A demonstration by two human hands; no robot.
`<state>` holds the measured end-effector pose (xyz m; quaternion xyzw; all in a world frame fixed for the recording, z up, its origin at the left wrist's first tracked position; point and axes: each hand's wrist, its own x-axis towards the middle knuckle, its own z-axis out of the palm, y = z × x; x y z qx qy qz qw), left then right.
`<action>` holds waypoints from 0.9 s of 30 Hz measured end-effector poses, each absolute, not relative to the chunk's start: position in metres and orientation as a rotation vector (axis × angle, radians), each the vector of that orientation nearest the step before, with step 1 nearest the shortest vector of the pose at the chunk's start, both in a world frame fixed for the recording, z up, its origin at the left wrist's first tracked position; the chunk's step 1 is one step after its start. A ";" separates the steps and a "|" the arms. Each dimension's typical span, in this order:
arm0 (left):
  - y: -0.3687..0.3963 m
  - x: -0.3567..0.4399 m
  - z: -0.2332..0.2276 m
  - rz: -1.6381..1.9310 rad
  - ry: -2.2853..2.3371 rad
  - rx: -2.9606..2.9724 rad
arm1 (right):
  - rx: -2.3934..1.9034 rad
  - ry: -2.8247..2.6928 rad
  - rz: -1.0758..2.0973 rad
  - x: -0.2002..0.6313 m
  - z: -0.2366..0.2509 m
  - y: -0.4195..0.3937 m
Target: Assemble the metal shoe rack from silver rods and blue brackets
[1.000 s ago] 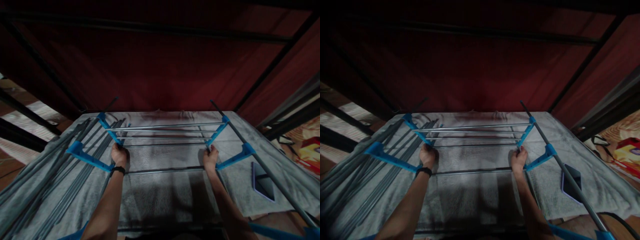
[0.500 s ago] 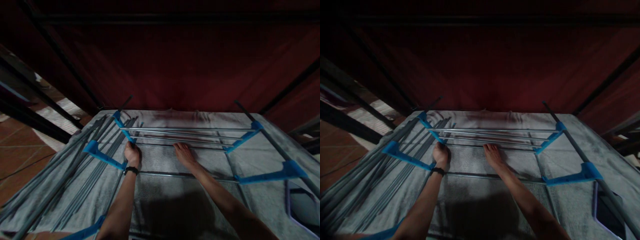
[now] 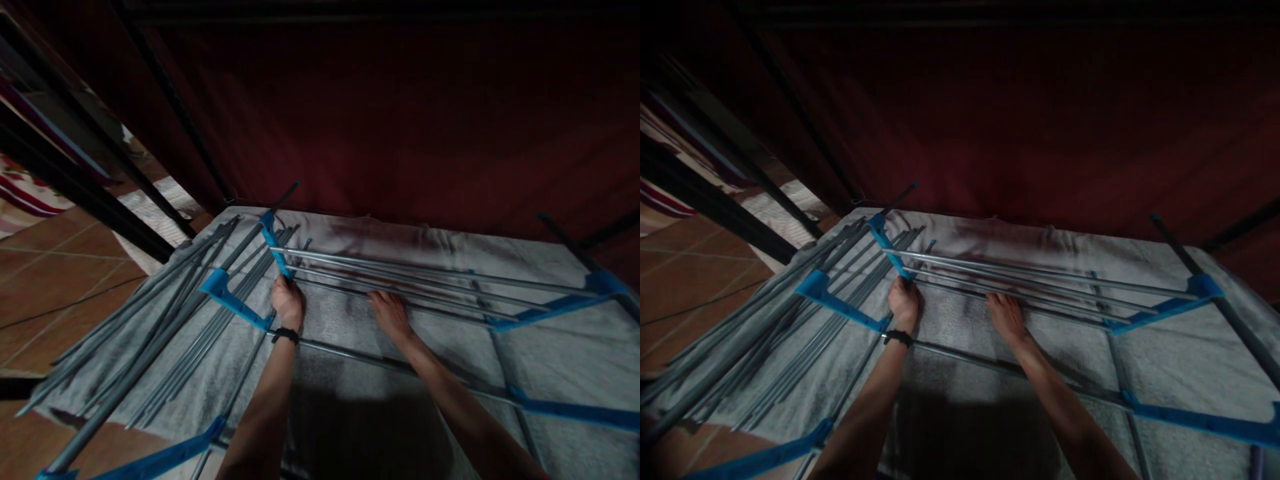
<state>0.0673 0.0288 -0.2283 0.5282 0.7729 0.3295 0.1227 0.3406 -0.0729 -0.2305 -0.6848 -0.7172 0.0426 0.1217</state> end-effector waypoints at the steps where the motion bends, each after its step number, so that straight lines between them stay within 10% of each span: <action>1: 0.029 0.068 -0.229 0.966 2.255 1.545 | -1.992 -2.088 0.125 0.341 -0.230 -0.073; 27: 0.030 0.066 -0.235 1.012 2.255 1.527 | -1.969 -2.079 0.164 0.342 -0.224 -0.075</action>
